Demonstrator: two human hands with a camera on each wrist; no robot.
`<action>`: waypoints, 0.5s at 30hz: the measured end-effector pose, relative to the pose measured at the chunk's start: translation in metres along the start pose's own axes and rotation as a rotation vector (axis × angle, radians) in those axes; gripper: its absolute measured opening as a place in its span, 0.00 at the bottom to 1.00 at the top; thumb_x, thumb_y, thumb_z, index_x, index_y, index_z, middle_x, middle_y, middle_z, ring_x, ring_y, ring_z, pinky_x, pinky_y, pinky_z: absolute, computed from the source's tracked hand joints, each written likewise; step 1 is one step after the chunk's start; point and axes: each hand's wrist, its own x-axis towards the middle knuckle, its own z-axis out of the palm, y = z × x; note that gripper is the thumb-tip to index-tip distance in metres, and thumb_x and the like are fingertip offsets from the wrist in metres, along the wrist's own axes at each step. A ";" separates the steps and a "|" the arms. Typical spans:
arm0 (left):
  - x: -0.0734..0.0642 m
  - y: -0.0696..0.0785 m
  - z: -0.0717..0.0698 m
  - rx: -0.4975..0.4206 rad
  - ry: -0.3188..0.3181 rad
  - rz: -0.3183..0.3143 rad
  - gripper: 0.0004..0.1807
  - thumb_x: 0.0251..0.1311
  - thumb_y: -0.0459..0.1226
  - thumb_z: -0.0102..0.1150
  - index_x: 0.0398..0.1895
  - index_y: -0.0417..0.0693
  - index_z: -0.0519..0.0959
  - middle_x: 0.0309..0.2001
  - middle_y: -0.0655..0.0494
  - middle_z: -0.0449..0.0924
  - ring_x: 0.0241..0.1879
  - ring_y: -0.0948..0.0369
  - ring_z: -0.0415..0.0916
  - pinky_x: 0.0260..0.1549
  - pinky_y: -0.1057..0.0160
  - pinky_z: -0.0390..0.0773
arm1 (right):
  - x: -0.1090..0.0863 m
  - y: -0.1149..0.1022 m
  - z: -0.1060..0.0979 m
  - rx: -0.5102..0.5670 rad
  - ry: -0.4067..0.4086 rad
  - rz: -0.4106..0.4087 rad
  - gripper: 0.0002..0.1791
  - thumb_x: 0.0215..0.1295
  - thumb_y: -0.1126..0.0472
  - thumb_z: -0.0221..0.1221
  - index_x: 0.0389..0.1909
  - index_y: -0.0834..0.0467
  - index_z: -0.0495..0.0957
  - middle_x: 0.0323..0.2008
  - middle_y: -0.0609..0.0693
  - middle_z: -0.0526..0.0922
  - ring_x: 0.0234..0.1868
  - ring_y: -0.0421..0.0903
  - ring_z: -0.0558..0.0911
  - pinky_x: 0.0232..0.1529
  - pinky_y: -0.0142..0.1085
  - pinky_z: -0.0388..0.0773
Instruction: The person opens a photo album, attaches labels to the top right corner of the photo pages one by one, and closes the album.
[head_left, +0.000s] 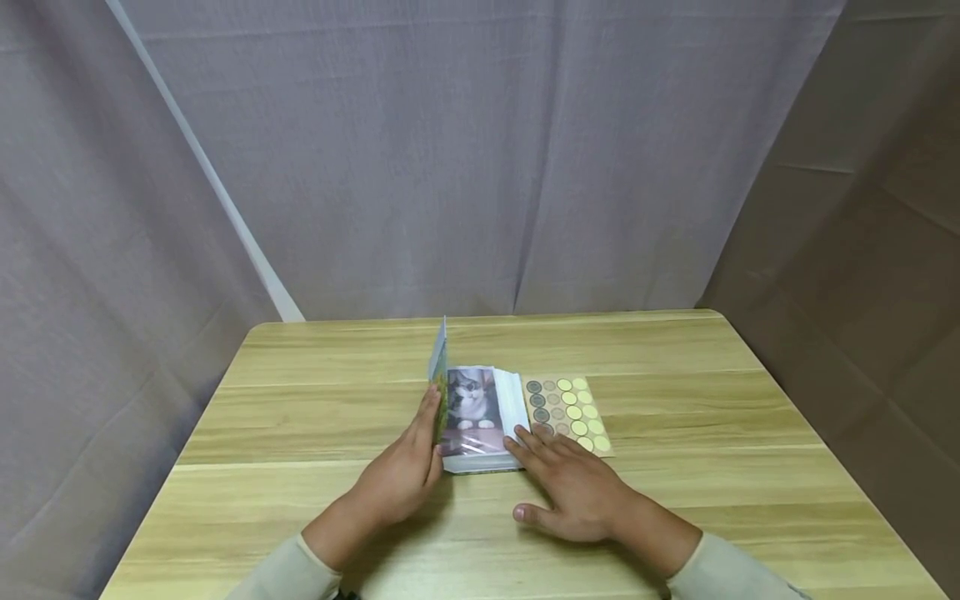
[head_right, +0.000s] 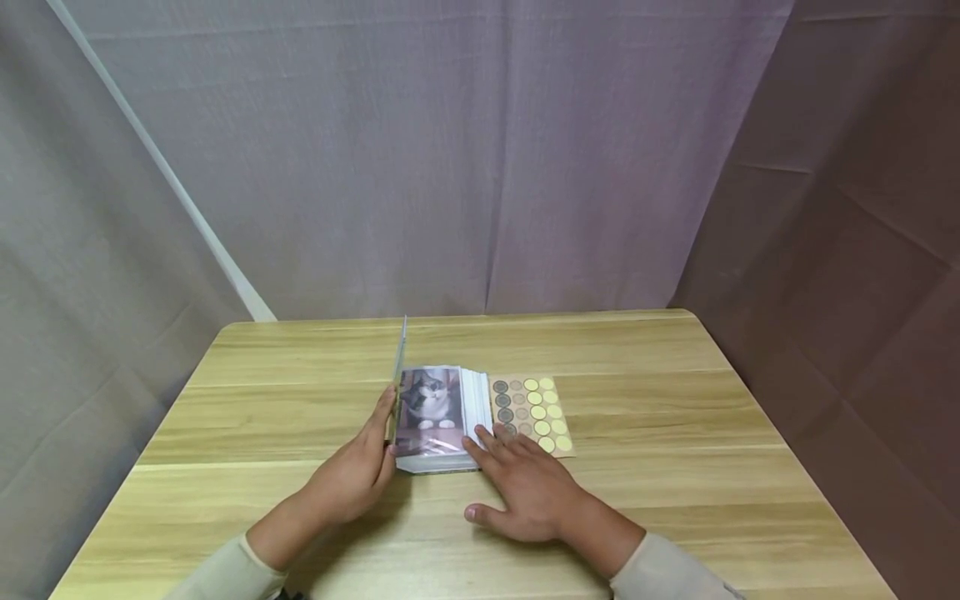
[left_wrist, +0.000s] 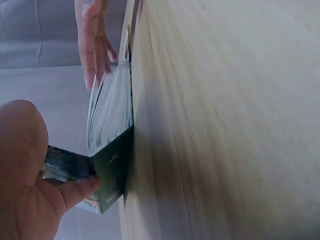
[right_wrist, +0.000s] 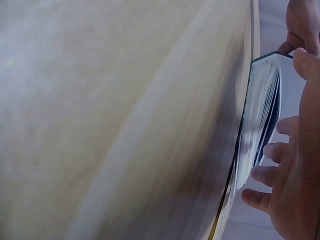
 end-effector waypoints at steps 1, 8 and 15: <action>0.000 0.000 0.000 -0.002 0.005 0.000 0.41 0.74 0.33 0.46 0.82 0.36 0.37 0.80 0.32 0.42 0.76 0.44 0.51 0.69 0.47 0.63 | 0.000 0.000 0.001 0.001 -0.001 -0.001 0.49 0.71 0.29 0.50 0.83 0.52 0.49 0.79 0.57 0.54 0.78 0.62 0.56 0.72 0.58 0.58; -0.001 -0.002 0.000 -0.023 0.019 -0.031 0.44 0.72 0.31 0.49 0.82 0.36 0.35 0.79 0.32 0.43 0.75 0.44 0.55 0.68 0.49 0.64 | 0.001 0.000 0.003 0.000 -0.009 -0.012 0.48 0.71 0.30 0.50 0.83 0.52 0.50 0.78 0.57 0.58 0.77 0.60 0.58 0.72 0.57 0.59; -0.004 -0.004 0.000 -0.048 0.026 -0.085 0.47 0.71 0.30 0.49 0.82 0.41 0.31 0.78 0.33 0.49 0.64 0.45 0.73 0.57 0.50 0.78 | 0.004 -0.003 0.002 0.004 -0.034 -0.019 0.48 0.71 0.29 0.48 0.82 0.53 0.52 0.77 0.57 0.61 0.76 0.58 0.61 0.72 0.58 0.59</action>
